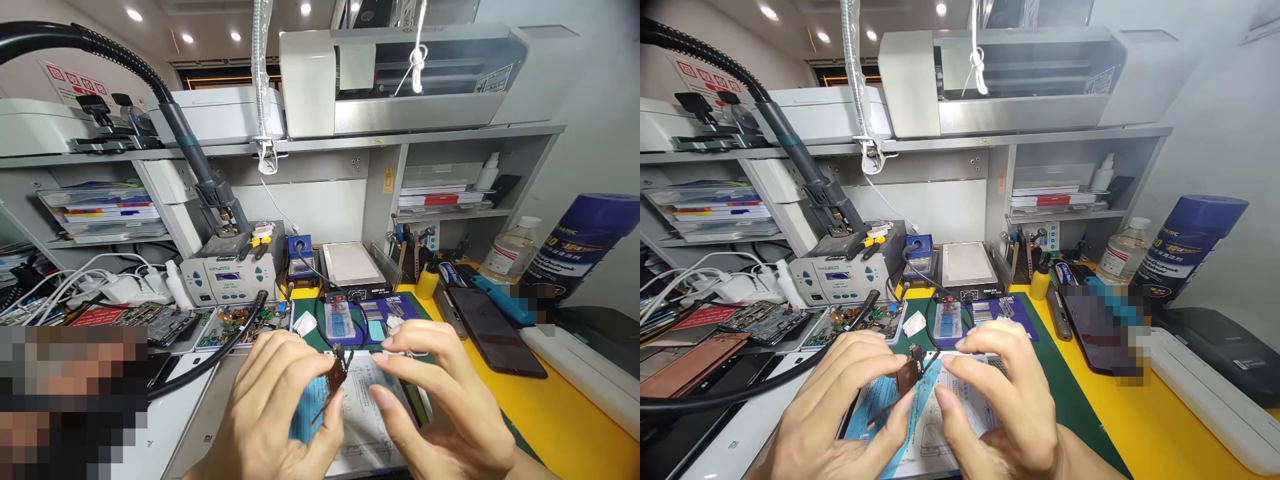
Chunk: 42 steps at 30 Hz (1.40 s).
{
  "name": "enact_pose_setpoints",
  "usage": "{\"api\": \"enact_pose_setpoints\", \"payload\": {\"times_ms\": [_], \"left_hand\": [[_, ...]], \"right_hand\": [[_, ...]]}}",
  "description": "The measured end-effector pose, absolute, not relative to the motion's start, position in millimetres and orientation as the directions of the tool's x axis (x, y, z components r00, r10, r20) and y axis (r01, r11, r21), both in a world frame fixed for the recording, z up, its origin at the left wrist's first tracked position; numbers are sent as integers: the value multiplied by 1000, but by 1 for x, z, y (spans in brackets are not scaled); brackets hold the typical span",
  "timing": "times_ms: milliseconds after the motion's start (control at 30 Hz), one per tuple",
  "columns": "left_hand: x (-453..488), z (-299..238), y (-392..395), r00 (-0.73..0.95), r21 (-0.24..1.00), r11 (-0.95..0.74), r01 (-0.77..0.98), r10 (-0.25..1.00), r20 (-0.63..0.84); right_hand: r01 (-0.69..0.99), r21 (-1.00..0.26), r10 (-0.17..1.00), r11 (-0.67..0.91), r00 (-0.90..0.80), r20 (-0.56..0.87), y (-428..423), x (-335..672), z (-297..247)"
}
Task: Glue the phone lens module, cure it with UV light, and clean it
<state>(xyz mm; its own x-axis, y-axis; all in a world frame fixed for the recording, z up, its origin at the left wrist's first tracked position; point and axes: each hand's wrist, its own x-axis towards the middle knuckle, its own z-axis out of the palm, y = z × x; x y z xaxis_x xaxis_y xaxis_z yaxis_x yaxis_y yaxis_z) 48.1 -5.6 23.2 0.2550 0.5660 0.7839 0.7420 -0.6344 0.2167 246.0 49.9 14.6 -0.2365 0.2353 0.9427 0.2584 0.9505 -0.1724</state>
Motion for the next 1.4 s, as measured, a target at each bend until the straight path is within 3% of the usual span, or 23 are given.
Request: {"api": "enact_pose_setpoints", "payload": {"times_ms": [200,300,367,433,467,567,700,933,1133,1400], "left_hand": [[40,19,2,441,-105,-634,766,400,803],[33,18,-1,543,-245,-613,751,364,756],[28,21,-4,603,-300,-628,718,348,718],[25,26,-7,656,-338,-656,675,324,682],[24,29,-8,681,-363,-664,654,308,664],[22,39,-9,740,-436,-669,602,264,618],[24,49,-8,777,-493,-661,565,225,588],[24,51,-6,791,-538,-644,545,182,584],[24,48,7,805,-600,-662,450,10,593],[22,48,6,812,-609,-657,445,9,584]], "right_hand": [[239,-282,326,929,-173,929,54,250,11],[202,-463,494,863,-146,857,58,252,13],[133,-682,695,719,-165,700,62,253,16],[-30,-914,876,405,-272,398,66,253,19],[-104,-971,901,215,-362,238,67,253,21],[-208,-948,774,-240,-631,-57,68,251,23],[-263,-832,595,-487,-798,-96,64,249,21],[-318,-791,546,-523,-838,-24,63,249,19],[-310,-793,549,-524,-835,-36,62,247,21],[-330,-794,562,-511,-827,-18,63,247,18]]}}
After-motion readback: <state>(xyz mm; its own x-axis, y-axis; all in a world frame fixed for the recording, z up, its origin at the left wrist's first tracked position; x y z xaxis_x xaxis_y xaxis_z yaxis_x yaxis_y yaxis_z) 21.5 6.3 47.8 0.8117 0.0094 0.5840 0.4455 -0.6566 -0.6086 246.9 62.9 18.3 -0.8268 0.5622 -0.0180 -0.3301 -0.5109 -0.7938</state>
